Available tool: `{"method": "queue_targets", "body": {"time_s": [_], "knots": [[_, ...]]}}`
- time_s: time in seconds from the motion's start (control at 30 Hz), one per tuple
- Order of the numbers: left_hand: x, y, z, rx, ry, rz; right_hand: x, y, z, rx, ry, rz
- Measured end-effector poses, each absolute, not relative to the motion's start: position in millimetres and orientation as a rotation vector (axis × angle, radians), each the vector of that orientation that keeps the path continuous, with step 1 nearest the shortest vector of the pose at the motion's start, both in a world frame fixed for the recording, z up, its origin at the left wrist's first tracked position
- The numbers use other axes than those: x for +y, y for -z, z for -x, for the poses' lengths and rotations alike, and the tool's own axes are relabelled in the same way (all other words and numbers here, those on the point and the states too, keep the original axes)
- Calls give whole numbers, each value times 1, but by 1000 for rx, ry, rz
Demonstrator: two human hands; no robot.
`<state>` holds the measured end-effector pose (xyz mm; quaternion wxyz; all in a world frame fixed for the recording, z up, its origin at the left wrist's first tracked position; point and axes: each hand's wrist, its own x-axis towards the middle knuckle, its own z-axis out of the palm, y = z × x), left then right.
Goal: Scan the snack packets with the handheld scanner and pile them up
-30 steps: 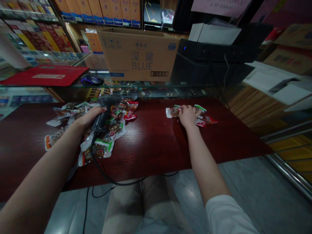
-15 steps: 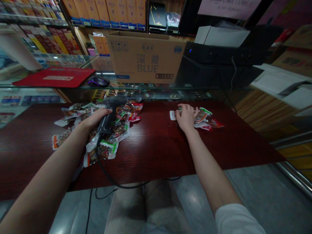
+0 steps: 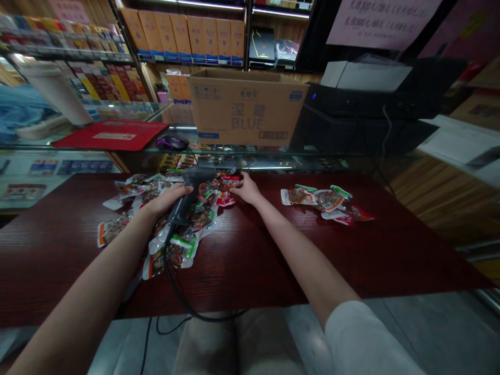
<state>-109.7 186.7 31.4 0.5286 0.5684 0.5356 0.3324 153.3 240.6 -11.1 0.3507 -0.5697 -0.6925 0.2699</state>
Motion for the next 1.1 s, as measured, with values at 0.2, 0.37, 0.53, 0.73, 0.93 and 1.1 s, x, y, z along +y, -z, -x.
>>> {"method": "queue_targets", "body": {"time_s": [0.2,0.37,0.53,0.73,0.93,1.1], "knots": [[186,-31,109,1288,-815,-1340,232,19,-174,-1596,-821,1380],[183,-35,104,1296,-772,-1343,214,11,-214,-1271,-1084,1138],[180,-43,97,1332,-718,-1343,194,-3,-272,-1224,-968,1166],[173,-64,60,1326,-800,-1503,184,-9,-303,-1094,-909,1189],[154,-63,-11,1047,-804,-1447,184,-5,-301,-1152,-853,1189],[146,-49,-39,895,-825,-1418,182,-1,-294,-1203,-824,1227]]}}
